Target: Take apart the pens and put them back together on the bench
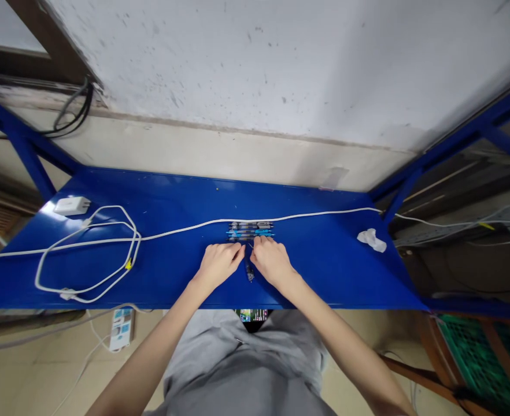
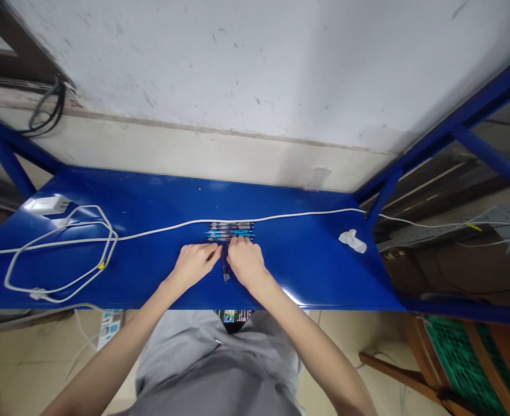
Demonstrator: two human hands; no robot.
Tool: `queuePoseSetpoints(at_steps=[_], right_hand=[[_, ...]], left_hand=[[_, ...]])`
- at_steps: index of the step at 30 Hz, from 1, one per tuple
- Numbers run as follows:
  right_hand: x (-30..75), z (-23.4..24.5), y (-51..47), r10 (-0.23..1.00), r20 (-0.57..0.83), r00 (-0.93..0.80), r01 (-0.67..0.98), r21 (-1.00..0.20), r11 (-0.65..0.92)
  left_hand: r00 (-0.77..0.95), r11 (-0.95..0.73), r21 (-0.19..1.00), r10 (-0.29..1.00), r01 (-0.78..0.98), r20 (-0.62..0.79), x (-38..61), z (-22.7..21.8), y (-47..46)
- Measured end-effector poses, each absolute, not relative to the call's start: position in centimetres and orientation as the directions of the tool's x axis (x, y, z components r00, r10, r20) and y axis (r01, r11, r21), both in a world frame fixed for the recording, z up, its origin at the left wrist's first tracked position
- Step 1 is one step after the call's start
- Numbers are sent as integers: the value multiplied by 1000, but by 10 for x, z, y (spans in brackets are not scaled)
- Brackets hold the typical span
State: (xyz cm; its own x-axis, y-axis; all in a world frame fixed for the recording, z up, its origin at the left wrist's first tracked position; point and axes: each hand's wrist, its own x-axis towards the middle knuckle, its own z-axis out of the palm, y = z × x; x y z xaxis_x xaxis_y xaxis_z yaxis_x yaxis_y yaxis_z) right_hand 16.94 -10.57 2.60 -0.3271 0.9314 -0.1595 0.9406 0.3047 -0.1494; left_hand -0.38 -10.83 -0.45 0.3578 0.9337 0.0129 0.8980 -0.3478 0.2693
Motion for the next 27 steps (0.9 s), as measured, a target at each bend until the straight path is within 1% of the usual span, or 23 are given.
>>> queuePoseSetpoints(at_steps=[3, 7, 13, 19, 22, 27], right_hand=[[174, 23, -102, 938, -143, -317, 938, -192, 288], [183, 20, -98, 944, -132, -303, 923, -287, 256], [196, 17, -92, 942, -121, -313, 863, -451, 229], [199, 11, -91, 957, -87, -277, 820, -541, 188], [200, 10, -92, 961, -68, -268, 796, -578, 181], [204, 10, -91, 963, -50, -266, 753, -634, 175]], left_hand=[[264, -261, 252, 964, 932, 22, 7, -4, -116], [194, -193, 262, 981, 946, 24, 15, -2, -122], [194, -188, 234, 981, 954, -5, 18, 2, -122], [197, -193, 209, 980, 959, 1, 20, 1, -121], [192, -185, 222, 981, 957, -8, 19, 1, -121], [165, -156, 285, 986, 946, -9, 15, -1, -118]])
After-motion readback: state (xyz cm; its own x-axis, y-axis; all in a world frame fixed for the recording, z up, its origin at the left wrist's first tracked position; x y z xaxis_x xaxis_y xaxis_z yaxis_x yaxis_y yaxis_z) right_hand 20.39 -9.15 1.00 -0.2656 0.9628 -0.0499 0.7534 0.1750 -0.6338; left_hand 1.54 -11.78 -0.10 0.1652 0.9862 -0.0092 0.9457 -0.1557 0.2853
